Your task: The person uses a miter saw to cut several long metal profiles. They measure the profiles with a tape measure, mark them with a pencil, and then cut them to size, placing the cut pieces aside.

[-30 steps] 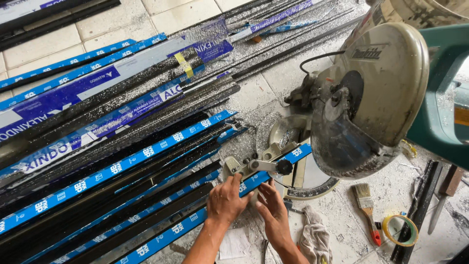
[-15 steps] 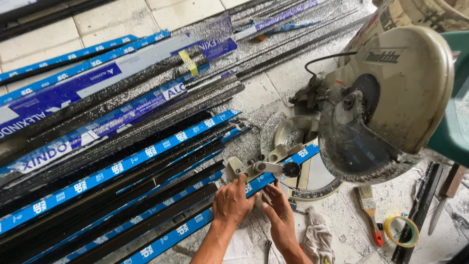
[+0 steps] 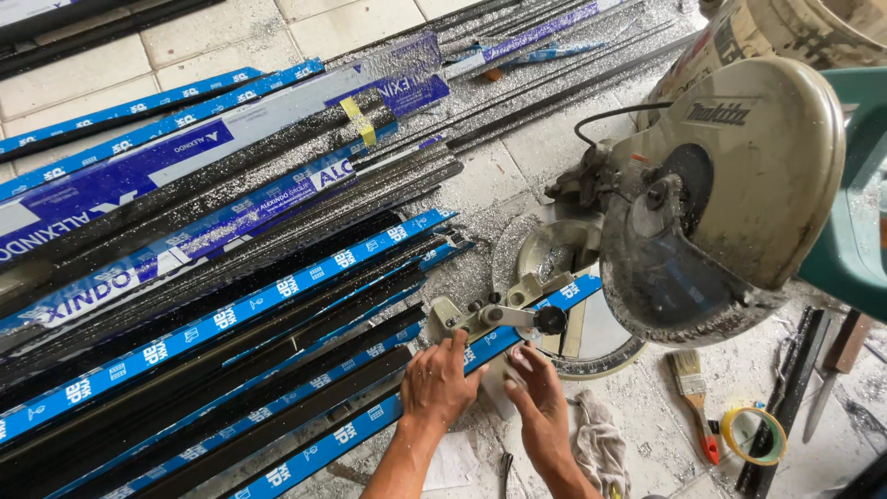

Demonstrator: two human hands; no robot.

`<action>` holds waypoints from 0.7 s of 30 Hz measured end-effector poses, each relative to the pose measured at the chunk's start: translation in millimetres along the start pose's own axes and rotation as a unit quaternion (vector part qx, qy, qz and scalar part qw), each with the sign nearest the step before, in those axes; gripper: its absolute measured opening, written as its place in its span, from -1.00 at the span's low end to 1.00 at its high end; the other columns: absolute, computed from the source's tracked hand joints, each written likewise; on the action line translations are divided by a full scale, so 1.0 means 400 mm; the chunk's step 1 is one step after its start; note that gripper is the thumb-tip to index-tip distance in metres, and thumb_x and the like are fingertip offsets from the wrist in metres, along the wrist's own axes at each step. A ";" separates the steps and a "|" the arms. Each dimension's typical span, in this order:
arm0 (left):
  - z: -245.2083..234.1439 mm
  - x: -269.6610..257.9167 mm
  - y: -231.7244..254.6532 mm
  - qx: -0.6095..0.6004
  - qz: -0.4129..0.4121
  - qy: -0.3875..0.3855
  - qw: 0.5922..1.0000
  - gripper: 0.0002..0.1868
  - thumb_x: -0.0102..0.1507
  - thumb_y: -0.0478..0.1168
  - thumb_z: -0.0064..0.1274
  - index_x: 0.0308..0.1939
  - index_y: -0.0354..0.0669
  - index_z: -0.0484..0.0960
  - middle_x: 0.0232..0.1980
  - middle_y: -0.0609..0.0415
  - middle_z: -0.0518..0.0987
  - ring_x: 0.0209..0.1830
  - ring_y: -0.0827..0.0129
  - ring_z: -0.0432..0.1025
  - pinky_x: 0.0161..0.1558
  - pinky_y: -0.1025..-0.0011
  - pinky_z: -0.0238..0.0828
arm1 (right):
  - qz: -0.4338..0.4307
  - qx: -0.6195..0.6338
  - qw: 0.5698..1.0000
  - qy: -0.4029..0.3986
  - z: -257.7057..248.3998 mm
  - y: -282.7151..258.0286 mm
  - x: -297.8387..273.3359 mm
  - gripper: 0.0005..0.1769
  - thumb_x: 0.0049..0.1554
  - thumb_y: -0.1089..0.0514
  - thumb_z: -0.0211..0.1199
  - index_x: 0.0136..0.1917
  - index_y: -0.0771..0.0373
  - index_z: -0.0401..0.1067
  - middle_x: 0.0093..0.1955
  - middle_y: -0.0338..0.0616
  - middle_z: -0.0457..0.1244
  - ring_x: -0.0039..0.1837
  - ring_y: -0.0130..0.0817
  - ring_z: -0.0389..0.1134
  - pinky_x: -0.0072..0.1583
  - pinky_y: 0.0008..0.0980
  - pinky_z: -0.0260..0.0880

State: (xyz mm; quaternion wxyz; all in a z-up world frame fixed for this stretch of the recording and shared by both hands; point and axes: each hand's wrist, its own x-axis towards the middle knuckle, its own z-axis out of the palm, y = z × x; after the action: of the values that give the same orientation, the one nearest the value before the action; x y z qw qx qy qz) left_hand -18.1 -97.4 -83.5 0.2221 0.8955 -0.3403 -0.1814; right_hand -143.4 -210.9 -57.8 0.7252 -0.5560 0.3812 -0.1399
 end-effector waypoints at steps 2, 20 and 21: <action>0.006 -0.004 -0.003 0.000 0.008 0.012 1.000 -0.44 0.28 0.11 0.22 0.15 -0.04 0.31 -0.25 -0.03 0.60 -0.33 0.05 0.54 -0.22 0.07 0.49 | -0.008 -0.046 0.999 0.020 -0.007 -0.025 -0.012 -0.20 0.07 0.14 0.23 0.54 0.27 0.11 0.50 0.15 0.23 0.51 -0.04 0.30 0.45 -0.08 0.36; -0.023 -0.017 0.012 0.008 0.008 0.060 0.998 -0.38 0.18 0.11 0.19 0.19 -0.17 0.46 -0.27 -0.04 0.64 -0.24 0.04 0.63 -0.15 0.07 0.55 | -0.146 -0.701 0.692 -0.094 -0.052 -0.365 0.049 -0.75 0.20 -0.06 0.16 0.15 -0.13 0.33 0.03 -0.23 0.24 -0.06 -0.05 0.43 -0.05 -0.03 0.47; -0.020 -0.012 0.012 0.018 0.012 0.070 0.997 -0.35 0.17 0.13 0.21 0.20 -0.16 0.47 -0.27 -0.05 0.65 -0.23 0.04 0.63 -0.14 0.06 0.57 | -0.182 -0.698 0.682 -0.124 -0.042 -0.384 0.056 -0.33 0.17 0.09 0.19 0.50 -0.27 0.15 0.36 -0.16 0.17 0.14 0.11 0.41 0.07 0.15 0.51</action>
State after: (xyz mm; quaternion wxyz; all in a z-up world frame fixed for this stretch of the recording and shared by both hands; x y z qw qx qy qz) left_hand -20.3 -95.2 -73.4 0.2315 0.9058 -0.3376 -0.1092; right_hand -106.3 -289.1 72.0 0.1285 -0.9716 0.1669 0.1074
